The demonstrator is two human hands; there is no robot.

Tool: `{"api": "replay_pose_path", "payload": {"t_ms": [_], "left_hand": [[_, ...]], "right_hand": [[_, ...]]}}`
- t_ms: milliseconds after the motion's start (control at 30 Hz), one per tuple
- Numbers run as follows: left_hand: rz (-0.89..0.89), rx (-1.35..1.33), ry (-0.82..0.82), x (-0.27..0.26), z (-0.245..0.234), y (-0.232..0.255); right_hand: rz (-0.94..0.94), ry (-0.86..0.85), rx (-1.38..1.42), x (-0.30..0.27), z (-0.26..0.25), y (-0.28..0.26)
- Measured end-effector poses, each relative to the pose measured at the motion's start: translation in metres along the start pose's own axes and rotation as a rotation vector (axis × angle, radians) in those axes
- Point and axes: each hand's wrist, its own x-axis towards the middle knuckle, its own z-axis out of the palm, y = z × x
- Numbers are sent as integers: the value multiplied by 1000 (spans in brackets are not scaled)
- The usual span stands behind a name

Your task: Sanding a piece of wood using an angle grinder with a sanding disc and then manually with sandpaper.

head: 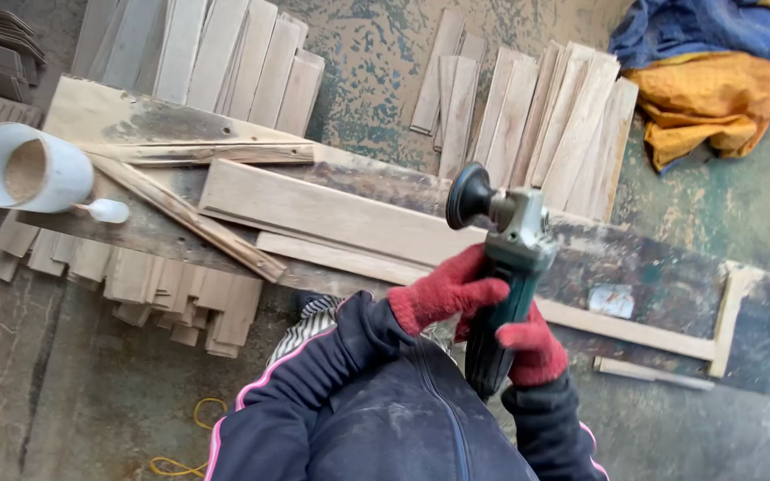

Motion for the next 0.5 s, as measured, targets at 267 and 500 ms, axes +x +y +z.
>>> {"api": "replay_pose_path", "payload": {"t_ms": [267, 500], "left_hand": [[-181, 168, 186, -48, -108, -22], [-80, 79, 245, -56, -105, -63]], "right_hand": [[95, 176, 324, 26, 84, 91], [217, 552, -337, 33, 169, 50]]}}
